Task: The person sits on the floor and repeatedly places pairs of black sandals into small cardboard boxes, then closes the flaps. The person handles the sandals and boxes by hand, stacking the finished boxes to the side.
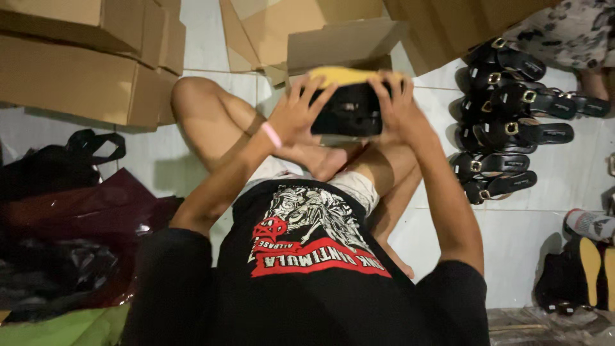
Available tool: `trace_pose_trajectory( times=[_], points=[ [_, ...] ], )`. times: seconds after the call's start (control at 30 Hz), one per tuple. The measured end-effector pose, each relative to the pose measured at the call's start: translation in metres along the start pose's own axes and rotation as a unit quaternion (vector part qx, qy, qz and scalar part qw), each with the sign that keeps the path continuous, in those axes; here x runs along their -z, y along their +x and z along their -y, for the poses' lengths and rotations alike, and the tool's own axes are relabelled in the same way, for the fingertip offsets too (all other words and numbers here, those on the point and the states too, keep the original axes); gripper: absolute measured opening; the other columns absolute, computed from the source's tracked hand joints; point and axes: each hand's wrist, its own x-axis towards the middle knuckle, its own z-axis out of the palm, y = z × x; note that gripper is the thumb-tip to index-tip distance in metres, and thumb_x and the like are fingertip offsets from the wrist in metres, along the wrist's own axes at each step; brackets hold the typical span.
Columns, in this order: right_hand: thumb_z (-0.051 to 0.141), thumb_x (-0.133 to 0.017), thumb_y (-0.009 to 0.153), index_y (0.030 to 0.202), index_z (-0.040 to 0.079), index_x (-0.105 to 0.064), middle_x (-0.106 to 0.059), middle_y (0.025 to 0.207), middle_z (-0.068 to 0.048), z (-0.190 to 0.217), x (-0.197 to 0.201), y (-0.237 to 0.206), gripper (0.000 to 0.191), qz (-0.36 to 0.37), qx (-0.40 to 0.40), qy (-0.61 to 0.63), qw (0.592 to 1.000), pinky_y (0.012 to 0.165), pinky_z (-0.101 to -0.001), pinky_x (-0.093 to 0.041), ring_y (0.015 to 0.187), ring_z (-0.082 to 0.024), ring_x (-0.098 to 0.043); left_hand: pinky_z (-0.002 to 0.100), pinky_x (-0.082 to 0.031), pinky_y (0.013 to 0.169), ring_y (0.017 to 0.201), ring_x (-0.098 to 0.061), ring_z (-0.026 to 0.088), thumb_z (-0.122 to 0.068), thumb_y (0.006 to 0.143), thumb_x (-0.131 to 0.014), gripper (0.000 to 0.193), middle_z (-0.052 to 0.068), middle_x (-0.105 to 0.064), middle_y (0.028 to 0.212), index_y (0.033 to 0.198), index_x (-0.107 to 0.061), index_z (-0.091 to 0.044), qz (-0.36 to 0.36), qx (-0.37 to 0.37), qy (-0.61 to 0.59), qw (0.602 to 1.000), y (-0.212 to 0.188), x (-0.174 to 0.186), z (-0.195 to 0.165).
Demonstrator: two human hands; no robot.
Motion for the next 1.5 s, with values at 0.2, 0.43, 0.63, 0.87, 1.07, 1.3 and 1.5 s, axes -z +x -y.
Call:
trace_pose_trajectory(
  times=[0.2,0.43,0.63,0.87,1.07,1.3,1.5],
  points=[
    [0.034,-0.099,0.043,0.161,0.015,-0.025,-0.028,0.158,-0.021,-0.05,-0.004,0.049,0.141,0.099,-0.065,-0.029,0.993,0.105,-0.0646,-0.043,0.138,-0.057,-0.027,0.06,-0.048,0.1,0.138,-0.036,0.049,-0.049,0.06,-0.093,0.128,0.02,-0.036,0.153,0.162,-0.025,-0.014,-0.013,0.029,-0.044,0.999,0.046,-0.054,0.04],
    [0.034,-0.099,0.036,0.157,0.012,-0.023,-0.031,0.152,-0.019,-0.059,-0.044,0.05,0.144,0.095,-0.03,0.008,0.995,0.113,-0.0619,-0.04,0.134,-0.054,-0.033,0.057,-0.045,0.108,0.132,-0.037,0.05,-0.039,0.043,-0.1,0.142,0.023,-0.038,0.147,0.16,-0.024,-0.014,0.065,0.051,-0.078,0.994,0.042,-0.067,0.052],
    [0.037,-0.099,0.036,0.154,0.013,-0.025,-0.033,0.149,-0.019,-0.063,-0.057,0.027,0.142,0.099,-0.039,0.009,0.994,0.11,-0.064,-0.034,0.135,-0.052,-0.035,0.057,-0.042,0.106,0.128,-0.038,0.052,-0.043,0.039,-0.101,0.144,0.031,-0.04,0.14,0.155,-0.025,-0.007,0.055,0.046,-0.101,0.992,0.033,-0.064,0.041],
    [0.047,-0.096,0.036,0.154,0.012,-0.027,-0.032,0.15,-0.023,-0.045,-0.06,0.004,0.141,0.096,-0.024,0.06,0.993,0.118,-0.0638,-0.027,0.14,-0.052,-0.029,0.061,-0.036,0.109,0.128,-0.035,0.057,-0.057,0.039,-0.1,0.146,0.035,-0.037,0.143,0.152,-0.026,-0.003,0.087,0.052,-0.109,0.989,0.015,-0.077,0.027],
    [0.063,-0.094,0.04,0.158,0.014,-0.024,-0.025,0.159,-0.023,-0.035,-0.059,0.006,0.145,0.175,-0.082,0.04,0.98,0.118,-0.0624,-0.022,0.144,-0.054,-0.019,0.061,-0.031,0.11,0.13,-0.036,0.054,-0.054,0.061,-0.094,0.132,0.033,-0.034,0.148,0.155,-0.019,0.001,0.218,0.163,-0.028,0.962,0.016,-0.096,0.026],
    [0.06,-0.077,0.08,0.16,0.013,-0.034,-0.02,0.169,-0.016,-0.06,-0.078,-0.003,0.103,0.166,-0.078,0.079,0.98,0.122,-0.0598,-0.017,0.155,-0.041,-0.015,0.051,-0.037,0.11,0.133,-0.046,0.043,-0.031,0.064,-0.093,0.109,0.023,-0.044,0.146,0.152,-0.036,-0.002,0.126,0.093,-0.075,0.985,-0.014,-0.1,0.043],
    [0.064,-0.071,0.078,0.158,0.016,-0.036,-0.034,0.164,-0.009,-0.057,-0.086,-0.015,0.1,0.189,-0.121,0.064,0.972,0.121,-0.0578,-0.02,0.15,-0.03,-0.03,0.045,-0.043,0.102,0.121,-0.056,0.029,-0.019,0.07,-0.088,0.085,0.01,-0.053,0.139,0.146,-0.053,-0.008,0.101,0.1,0.073,0.987,-0.011,-0.148,0.038]
  ],
)
